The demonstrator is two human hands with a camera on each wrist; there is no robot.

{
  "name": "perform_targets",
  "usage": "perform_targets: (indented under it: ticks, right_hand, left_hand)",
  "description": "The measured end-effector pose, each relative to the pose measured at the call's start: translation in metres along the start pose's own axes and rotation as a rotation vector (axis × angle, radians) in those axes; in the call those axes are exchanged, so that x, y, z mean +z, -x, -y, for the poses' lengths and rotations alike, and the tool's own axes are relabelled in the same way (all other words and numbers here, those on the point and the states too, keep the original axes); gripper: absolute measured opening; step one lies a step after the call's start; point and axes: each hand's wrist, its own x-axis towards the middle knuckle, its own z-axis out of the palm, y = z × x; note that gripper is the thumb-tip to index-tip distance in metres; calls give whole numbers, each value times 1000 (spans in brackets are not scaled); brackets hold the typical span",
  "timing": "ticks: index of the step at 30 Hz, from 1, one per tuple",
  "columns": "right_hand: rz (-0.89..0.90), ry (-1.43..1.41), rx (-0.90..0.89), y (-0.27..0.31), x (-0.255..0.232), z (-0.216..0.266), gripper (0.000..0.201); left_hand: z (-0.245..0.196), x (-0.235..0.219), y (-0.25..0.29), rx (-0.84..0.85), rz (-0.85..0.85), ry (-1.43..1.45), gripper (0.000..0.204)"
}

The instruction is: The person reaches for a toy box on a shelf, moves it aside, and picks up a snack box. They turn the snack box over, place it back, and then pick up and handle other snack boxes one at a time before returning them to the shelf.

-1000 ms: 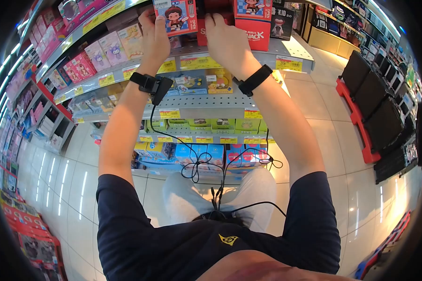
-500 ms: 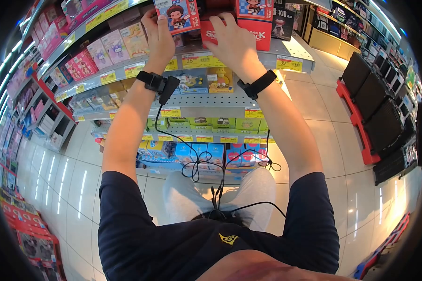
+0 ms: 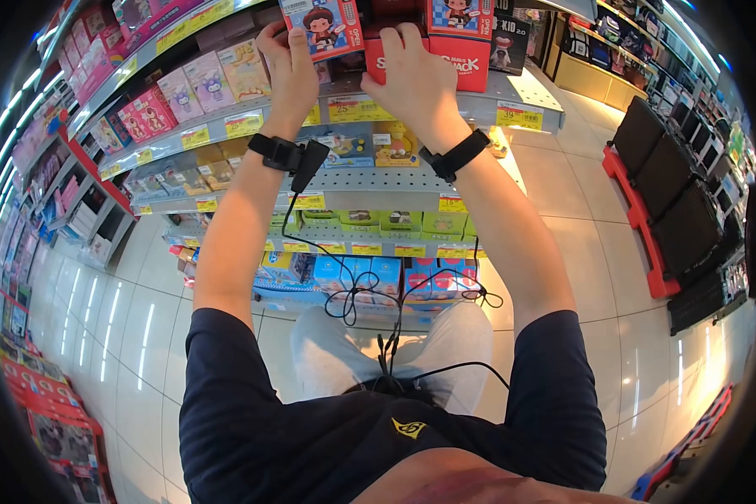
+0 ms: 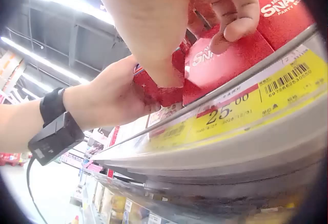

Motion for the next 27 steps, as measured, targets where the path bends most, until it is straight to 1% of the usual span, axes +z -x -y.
perform_targets:
  ticks: [1,2,4,8,10,11,13,14,16,17,19,20,22,26,27]
  right_hand:
    - [-11,-35,13,0,2,0,55]
    - [-10,-34,13,-1,3,-1,55]
    - [-21,-55,6,-2,5,-2,53]
    - [-1,-47,12,-1,4,-2,54]
    - [-14,-48,4,0,1,-1,54]
    - [-14,-48,2,-1,1,-1,54]
    - [14,-23,3,-1,2,-1,53]
    - [13,-25,3,0,2,0,53]
    - [-3,-32,15,1,3,1,54]
    - [-5,-32,15,1,3,3,54]
    - [-7,-48,37,2,2,6,54]
    - [-8,-48,35,3,4,5,54]
    - [-72,-81,35,4,8,6,53]
    - [-67,-76,42,4,8,7,53]
    - [-81,-77,37,4,9,7,53]
  left_hand:
    - [4,1,0,11,-37,-46,58]
    - [8,3,1,10,-36,-44,58]
    - [3,9,4,-30,-81,74,59]
    - [-5,12,2,-4,-122,66,61]
    - [-8,6,-3,-24,-61,34,61]
    - [-4,2,-5,-24,-63,35,61]
    - [4,-3,-11,-124,-17,66,61]
    - [8,-5,-10,-123,-18,64,61]
    - [8,-8,-10,-109,34,-14,57]
    - [7,-9,-13,-108,33,-14,57]
    - [1,-12,-24,-132,86,-43,52]
    - [-1,-10,-26,-130,84,-43,52]
    - [-8,-7,-27,-99,95,33,51]
    - [-3,-9,-30,-44,92,-2,51]
    - [0,-12,-38,-78,150,39,51]
